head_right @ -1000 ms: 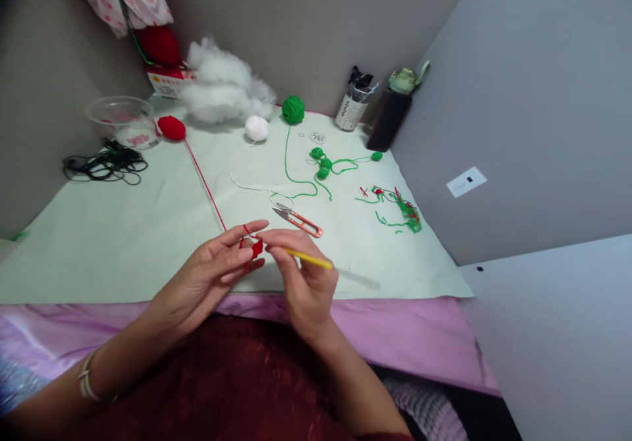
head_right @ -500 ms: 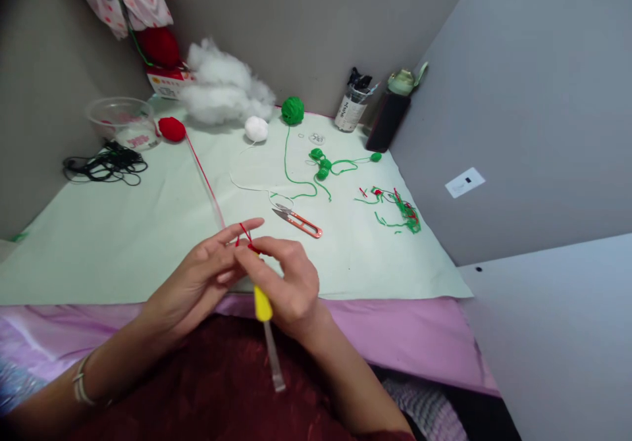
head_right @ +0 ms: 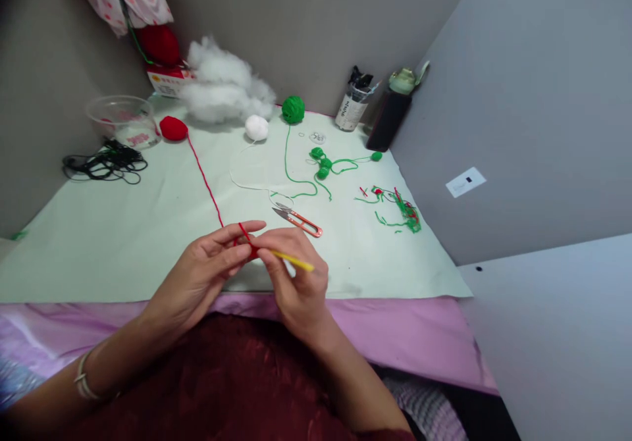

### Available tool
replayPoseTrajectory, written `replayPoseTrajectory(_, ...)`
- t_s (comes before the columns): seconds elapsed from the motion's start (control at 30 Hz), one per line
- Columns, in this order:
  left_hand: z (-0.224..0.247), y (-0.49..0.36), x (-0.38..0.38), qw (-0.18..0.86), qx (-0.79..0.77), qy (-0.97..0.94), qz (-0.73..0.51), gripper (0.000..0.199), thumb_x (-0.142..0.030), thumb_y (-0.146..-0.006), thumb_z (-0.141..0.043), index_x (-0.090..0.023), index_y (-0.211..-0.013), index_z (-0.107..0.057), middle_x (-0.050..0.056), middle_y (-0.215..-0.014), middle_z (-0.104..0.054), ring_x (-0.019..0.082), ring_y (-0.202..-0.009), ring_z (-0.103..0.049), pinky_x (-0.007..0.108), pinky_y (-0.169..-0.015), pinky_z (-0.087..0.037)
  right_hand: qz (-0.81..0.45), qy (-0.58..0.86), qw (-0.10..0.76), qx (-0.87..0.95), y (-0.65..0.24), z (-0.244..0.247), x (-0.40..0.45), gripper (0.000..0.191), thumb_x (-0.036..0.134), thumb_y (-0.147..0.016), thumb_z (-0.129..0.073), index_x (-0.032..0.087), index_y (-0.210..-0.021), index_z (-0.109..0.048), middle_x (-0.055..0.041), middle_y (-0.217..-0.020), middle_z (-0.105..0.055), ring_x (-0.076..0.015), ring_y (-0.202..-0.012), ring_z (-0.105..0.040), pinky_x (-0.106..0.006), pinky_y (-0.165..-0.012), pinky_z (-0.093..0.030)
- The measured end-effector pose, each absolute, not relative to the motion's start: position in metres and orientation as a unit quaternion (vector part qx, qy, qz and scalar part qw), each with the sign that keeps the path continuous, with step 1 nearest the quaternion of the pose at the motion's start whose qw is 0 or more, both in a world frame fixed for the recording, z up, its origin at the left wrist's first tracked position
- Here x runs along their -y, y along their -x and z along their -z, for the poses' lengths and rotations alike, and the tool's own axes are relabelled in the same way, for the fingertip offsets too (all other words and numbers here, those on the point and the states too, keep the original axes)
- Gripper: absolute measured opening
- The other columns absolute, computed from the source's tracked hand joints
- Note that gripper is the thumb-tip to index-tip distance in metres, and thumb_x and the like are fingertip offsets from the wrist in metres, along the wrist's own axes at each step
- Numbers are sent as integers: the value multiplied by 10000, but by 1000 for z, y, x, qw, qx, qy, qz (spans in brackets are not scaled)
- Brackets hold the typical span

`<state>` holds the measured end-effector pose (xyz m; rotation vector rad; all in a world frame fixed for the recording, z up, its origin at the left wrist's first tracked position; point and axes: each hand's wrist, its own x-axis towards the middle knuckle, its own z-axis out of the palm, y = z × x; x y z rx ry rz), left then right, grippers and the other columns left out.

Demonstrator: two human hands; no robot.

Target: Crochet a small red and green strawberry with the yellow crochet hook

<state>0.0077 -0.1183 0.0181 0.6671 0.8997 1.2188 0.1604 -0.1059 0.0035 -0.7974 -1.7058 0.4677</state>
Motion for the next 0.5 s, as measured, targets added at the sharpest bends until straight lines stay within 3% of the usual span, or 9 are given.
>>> replayPoseTrajectory(0.1,-18,-8,117,700,-381,-247,-550,392,-279,-766,-906,-193,-1140,-825,-39,-672,-584,83,-591,-411,212,-608,-404,-50,328,515,790,-161,-1,109,355,108,-966,-668,291,-1263,-735,-82,-1120,-753,-220,-1011,-733,-377,-806,-637)
replayPoseTrajectory(0.17,-16,-7,116,736,-358,-211,-534,371,-259,-777,-896,-174,-1131,-826,-64,-611,-524,66,-537,-359,229,-687,-478,-45,328,526,783,-162,0,109,346,111,-969,-658,296,-1250,-742,-85,-1120,-751,-227,-1010,-734,-381,-791,-640)
replayPoseTrajectory(0.27,-14,-3,115,764,-345,-174,-517,306,-209,-808,-867,-180,-1111,-832,-60,-616,-542,64,-551,-437,294,-902,-537,-177,351,593,703,-165,-3,105,218,163,-999,-619,271,-1110,-772,-59,-975,-756,-205,-869,-722,-385,-754,-624)
replayPoseTrajectory(0.33,-14,-2,115,753,-354,-183,-524,265,-203,-819,-859,-196,-1082,-838,-35,-684,-621,69,-596,-495,305,-959,-524,-296,349,623,634,-166,-6,101,173,218,-1014,-605,254,-1018,-775,-39,-893,-739,-176,-743,-680,-367,-694,-601)
replayPoseTrajectory(0.4,-15,-3,116,727,-369,-220,-536,248,-214,-808,-870,-215,-1054,-841,-13,-768,-687,78,-635,-522,281,-909,-514,-379,331,624,598,-165,-8,98,167,267,-1015,-613,250,-975,-775,-30,-875,-730,-157,-689,-652,-337,-638,-578)
replayPoseTrajectory(0.5,-16,-6,117,694,-382,-278,-544,257,-243,-797,-881,-239,-1051,-841,8,-847,-729,121,-734,-573,260,-791,-473,-375,335,600,622,-161,-9,97,146,275,-1003,-639,258,-983,-782,-34,-907,-761,-179,-794,-703,-347,-705,-607)
